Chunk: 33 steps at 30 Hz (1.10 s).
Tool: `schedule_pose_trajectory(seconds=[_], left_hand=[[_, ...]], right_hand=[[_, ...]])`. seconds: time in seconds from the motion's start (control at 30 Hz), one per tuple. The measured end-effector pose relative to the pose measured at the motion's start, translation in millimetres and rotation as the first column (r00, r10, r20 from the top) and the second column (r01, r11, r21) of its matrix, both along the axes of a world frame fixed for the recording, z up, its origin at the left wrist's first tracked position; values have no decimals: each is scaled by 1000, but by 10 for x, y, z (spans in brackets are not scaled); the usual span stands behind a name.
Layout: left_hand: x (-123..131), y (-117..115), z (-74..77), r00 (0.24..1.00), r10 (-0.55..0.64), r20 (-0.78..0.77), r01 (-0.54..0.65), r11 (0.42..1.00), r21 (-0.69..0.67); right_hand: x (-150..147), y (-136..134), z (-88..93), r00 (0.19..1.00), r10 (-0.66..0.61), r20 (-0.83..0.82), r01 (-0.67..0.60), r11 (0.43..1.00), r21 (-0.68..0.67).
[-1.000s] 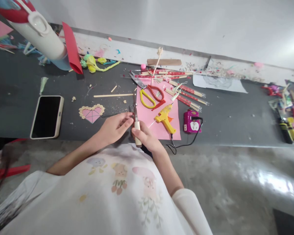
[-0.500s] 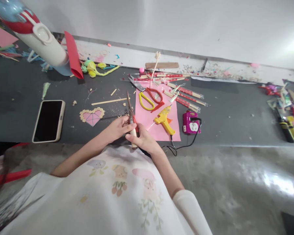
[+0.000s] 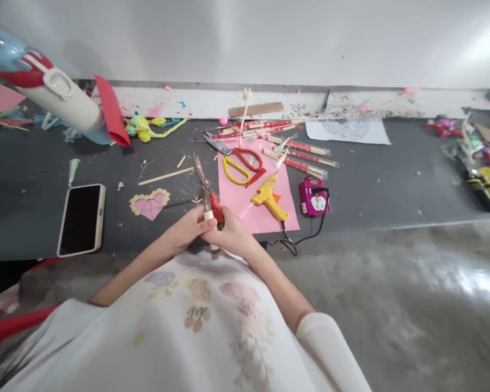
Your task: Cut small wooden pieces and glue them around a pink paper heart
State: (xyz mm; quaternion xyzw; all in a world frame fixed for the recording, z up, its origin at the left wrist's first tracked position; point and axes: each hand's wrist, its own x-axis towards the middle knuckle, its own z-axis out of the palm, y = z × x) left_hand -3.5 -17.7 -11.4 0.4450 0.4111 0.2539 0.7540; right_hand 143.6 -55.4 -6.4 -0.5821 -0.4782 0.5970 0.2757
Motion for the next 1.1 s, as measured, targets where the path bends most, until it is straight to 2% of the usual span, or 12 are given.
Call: schedule_pose_trajectory(seconds=[0.1,0.17,0.43,0.93,1.03,1.1], left_hand=[[10,-51,11,992,62,110,-48,991,-123],[30,-79,25,982,118,145,-96,984,-147],[100,-117,10,977,209,35,-203,971,-130],[139,-106,-9,982,191,1,-189,973,-129],[131,-75,-32,988,154,2,-154,985,-83],[109,-35,-23,996,85,-4,-85,996,-27]], right_hand=[[-30,-22,48,1000,-11,26,11,999,30],[-35,-30,67,999,-26,19,25,998,54],[12,-33,59,1000,-10,-9,10,999,37],[49,-26,-17,999,-23,-32,24,998,57],[46,-21,13,998,-31,-52,33,999,20],[54,-19,37,998,-39,-50,38,999,-24]])
